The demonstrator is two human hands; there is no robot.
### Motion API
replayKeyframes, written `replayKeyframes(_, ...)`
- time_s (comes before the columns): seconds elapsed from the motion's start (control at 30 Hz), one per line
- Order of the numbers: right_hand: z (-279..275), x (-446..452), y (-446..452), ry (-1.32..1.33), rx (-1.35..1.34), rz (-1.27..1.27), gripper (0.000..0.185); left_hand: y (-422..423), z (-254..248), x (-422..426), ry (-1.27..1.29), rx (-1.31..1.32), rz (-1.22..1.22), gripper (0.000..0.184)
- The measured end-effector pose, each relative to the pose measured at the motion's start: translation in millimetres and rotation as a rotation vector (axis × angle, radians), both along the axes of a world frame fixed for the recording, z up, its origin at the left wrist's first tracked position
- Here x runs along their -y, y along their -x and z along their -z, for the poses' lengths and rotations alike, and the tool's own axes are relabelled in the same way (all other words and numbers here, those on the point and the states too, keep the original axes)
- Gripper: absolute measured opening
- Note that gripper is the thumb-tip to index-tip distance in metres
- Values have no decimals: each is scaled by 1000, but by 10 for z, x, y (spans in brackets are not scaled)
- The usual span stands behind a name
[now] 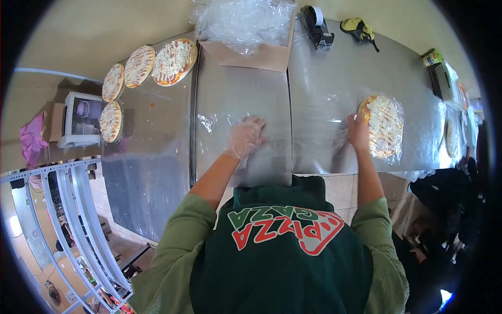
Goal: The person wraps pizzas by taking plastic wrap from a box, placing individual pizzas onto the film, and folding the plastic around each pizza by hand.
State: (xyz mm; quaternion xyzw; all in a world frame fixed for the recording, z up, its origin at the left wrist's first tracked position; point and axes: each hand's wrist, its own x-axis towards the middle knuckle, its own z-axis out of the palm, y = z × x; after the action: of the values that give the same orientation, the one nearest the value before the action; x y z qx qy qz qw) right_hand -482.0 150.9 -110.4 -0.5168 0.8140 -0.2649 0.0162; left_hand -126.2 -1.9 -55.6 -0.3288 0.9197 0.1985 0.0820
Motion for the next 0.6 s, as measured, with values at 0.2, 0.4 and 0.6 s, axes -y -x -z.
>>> replayKeyframes(0.2, -1311, 103, 93, -160, 974, 236, 58, 36, -438, -26, -28, 331, -133, 104)
replayKeyframes(0.4, -1523, 264, -29, 771, 219, 599, 34, 6, -426, -91, 118, 198, -177, 99)
replayKeyframes(0.6, -944, 744, -1217, -264, 157, -529, 58, -207, 437, -345, -143, 6, -73, 87)
